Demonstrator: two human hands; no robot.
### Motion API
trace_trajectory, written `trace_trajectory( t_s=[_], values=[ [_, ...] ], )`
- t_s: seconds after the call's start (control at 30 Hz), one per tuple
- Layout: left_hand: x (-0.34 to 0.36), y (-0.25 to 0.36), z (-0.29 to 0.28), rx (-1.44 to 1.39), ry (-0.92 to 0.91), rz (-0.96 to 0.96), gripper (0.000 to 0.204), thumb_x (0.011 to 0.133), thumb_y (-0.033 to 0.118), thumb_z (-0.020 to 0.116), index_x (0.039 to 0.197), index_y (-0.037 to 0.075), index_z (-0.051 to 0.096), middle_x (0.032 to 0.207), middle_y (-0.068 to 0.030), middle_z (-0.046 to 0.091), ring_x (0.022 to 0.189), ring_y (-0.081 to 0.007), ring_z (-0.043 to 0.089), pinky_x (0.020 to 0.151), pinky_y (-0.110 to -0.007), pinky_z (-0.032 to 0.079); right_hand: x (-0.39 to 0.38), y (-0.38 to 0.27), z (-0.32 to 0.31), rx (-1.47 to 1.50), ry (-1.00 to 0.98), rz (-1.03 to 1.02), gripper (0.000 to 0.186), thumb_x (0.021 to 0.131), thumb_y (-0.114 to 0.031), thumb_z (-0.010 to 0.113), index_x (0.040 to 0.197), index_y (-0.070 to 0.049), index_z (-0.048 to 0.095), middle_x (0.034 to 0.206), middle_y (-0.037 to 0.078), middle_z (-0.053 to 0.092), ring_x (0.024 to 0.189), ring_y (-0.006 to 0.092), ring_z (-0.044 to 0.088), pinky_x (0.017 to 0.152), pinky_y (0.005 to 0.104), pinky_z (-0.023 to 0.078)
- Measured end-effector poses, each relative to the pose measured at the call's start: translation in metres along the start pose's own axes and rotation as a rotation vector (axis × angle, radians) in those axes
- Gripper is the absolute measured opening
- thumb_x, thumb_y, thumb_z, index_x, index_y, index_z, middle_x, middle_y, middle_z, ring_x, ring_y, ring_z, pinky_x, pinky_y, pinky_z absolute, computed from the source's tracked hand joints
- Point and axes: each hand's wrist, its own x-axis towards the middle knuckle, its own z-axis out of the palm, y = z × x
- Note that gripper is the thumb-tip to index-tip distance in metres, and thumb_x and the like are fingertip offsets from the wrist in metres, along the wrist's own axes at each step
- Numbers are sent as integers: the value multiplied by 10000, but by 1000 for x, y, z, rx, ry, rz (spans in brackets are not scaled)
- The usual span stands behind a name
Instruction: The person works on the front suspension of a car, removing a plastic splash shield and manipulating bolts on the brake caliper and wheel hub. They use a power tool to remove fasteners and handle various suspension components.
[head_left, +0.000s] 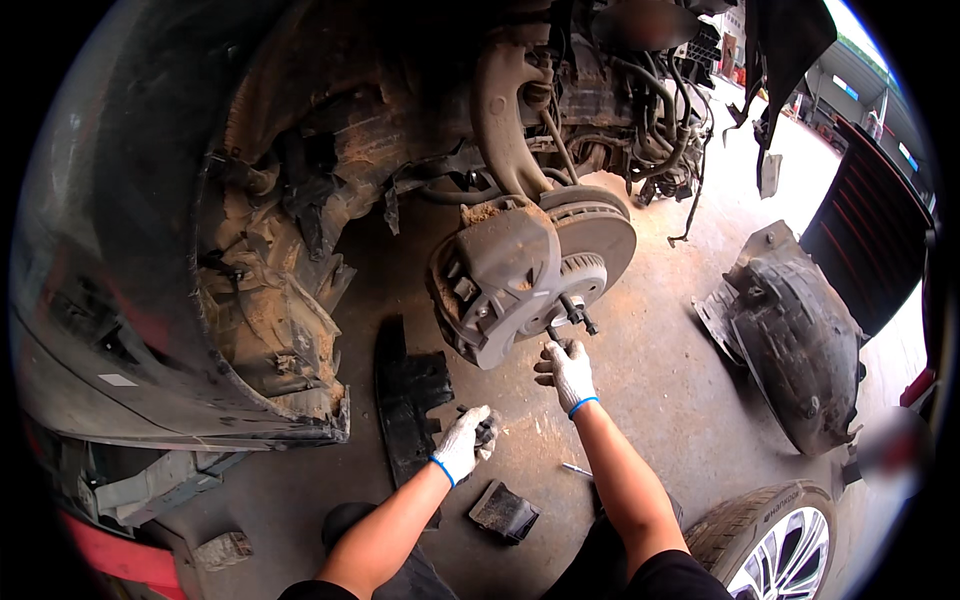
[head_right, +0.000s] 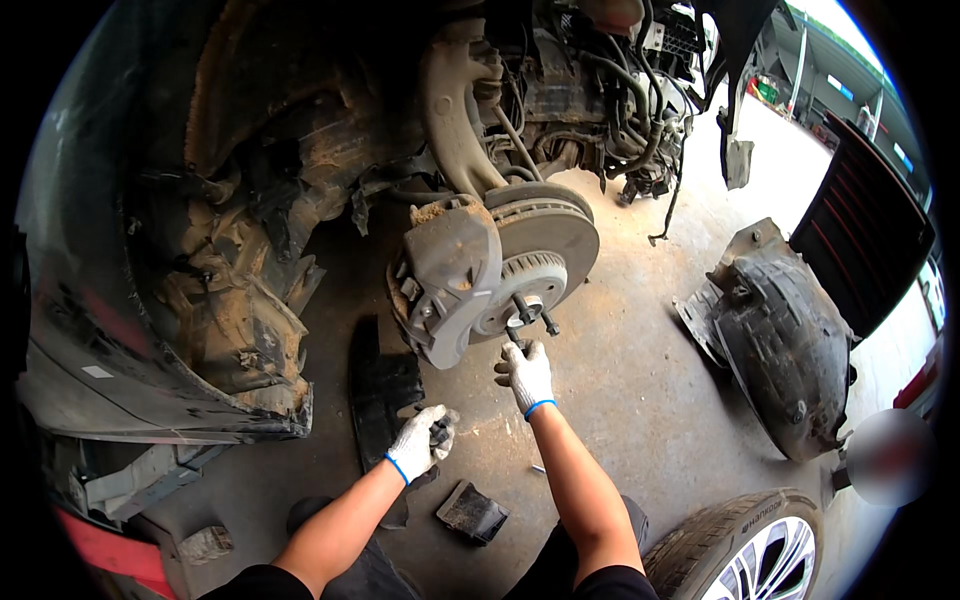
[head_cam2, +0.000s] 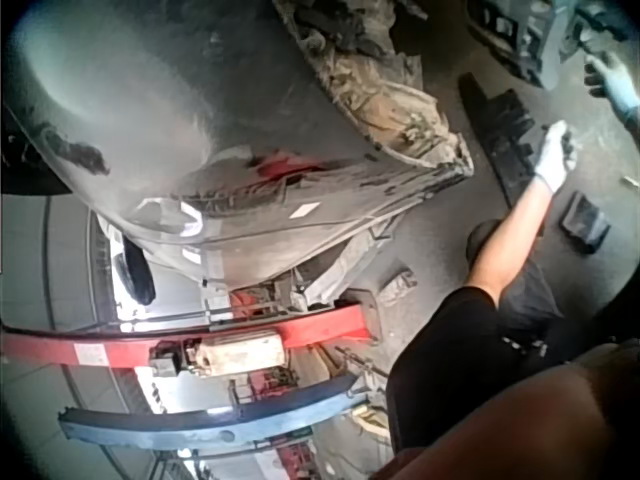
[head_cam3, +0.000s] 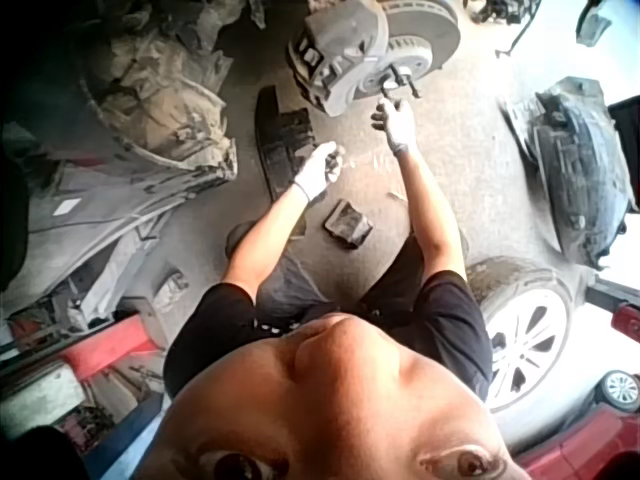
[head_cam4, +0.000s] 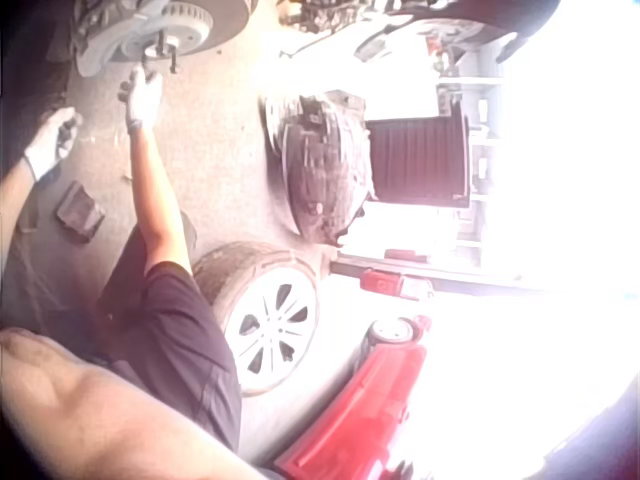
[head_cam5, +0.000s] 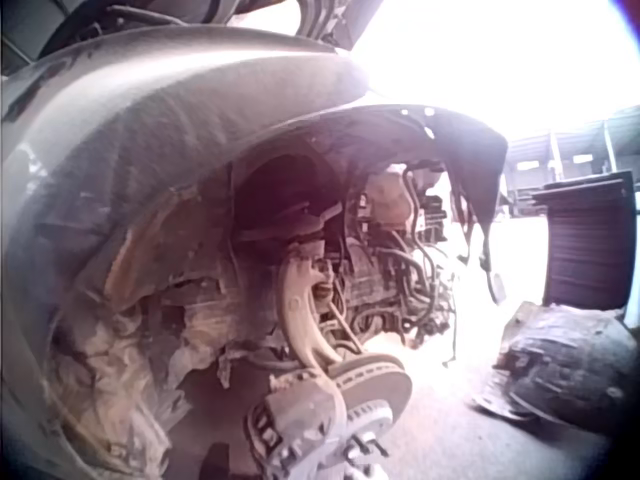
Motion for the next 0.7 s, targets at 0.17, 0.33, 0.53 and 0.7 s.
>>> trace_trajectory(
  t_s=[0.17, 0.33, 0.53, 0.7],
  values=[
    [2, -2, -2, -15, -5, 7, 250, 967, 302, 515, 971, 69, 606, 658, -13, 530, 496, -121, 465, 430, -255, 355, 3, -4, -13, 123, -116, 189, 470, 976, -478, 459, 998, -15, 535, 839, 169, 647, 677, 259, 664, 553, 364, 543],
    [4, -1, 3, 2, 3, 40, 242, 957, 297, 535, 981, 71, 617, 681, -18, 552, 501, -123, 475, 432, -251, 356, -6, -13, -8, 48, -127, 127, 685, 974, -650, 276, 918, -32, 567, 720, 170, 641, 611, 297, 647, 547, 382, 531],
    [10, -2, 1, -3, 122, 134, 318, 971, 411, 538, 894, 113, 616, 644, -10, 541, 454, -122, 463, 398, -257, 344, -47, -17, 3, -345, -467, 109, 538, 950, -540, 489, 1018, -20, 609, 794, 167, 670, 675, 295, 655, 654, 402, 530],
    [7, -2, 13, 120, 99, 156, 444, 960, 553, 503, 785, 149, 562, 556, 4, 493, 388, -117, 439, 348, -255, 318, -74, -13, 20, -813, -637, -339, 346, 871, -270, 668, 1114, -29, 613, 970, 176, 695, 909, 278, 676, 819, 386, 521]
  ],
)
